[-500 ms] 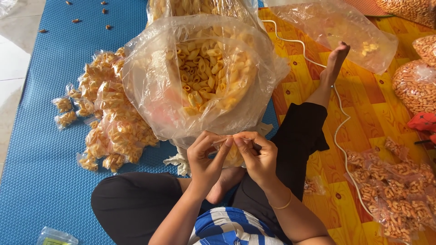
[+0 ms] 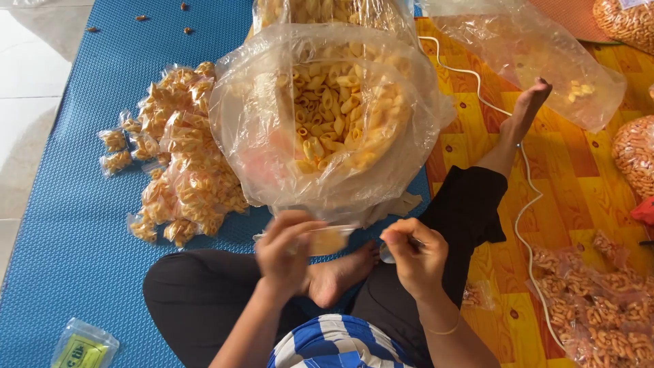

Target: Packaging snacks by scooping them from a large bulk bag into small individual bags and sealing them.

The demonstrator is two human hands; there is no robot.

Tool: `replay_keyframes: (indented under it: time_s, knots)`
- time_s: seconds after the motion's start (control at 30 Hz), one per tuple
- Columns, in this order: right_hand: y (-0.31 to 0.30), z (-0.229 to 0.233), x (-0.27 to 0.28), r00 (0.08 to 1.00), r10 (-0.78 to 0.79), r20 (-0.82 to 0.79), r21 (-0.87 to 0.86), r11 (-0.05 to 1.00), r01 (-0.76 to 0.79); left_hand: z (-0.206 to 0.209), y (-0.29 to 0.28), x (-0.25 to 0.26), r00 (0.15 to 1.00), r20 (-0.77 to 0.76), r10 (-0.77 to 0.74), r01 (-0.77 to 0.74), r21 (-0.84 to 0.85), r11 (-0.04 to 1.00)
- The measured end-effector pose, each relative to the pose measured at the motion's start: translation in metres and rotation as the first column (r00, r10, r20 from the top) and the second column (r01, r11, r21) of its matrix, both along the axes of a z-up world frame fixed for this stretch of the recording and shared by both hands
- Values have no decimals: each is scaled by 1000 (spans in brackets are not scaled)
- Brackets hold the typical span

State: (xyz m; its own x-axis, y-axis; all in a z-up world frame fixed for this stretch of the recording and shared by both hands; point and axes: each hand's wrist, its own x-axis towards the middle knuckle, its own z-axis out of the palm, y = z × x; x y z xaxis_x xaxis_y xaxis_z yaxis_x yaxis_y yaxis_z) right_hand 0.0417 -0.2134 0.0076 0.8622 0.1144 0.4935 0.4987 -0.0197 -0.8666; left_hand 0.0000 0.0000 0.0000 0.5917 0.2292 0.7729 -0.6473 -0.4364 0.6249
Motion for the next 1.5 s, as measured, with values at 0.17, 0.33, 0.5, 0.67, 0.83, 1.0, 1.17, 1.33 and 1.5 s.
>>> replay_keyframes:
  time_s: [0.17,0.33,0.5,0.67,0.83,1.0,1.17,1.33,1.5]
  knots:
    - [-45,-39,11,998,42,-37,152,988,-36,-65,134,-13,739,162,654,-670,75,739]
    - [-57,-19,2,977,150,-155,375,923,-82,-110,237,-9,571,61,818,-815,156,558]
    - [-76,-33,-3,969,119,-216,343,939,-39,-184,300,-18,480,14,877,-835,314,451]
    - [-91,-34,-6,968,128,-214,285,956,-63,-231,308,-11,356,-248,901,-800,417,431]
    - [-88,-24,-4,977,86,-197,175,983,-52,-242,302,-10,133,-320,938,-652,685,326]
    - [-85,-23,0,987,24,-161,141,990,-1,-234,297,-16,249,-344,906,-646,638,419]
    - [-90,-33,3,987,-35,-157,147,987,58,-208,277,-17,395,-174,902,-718,554,422]
    - [-98,-35,6,983,-105,-154,145,981,127,-164,228,9,468,58,882,-805,439,398]
    - [-94,-28,9,981,-137,-137,185,969,161,-86,146,20,864,-455,216,-400,-359,843]
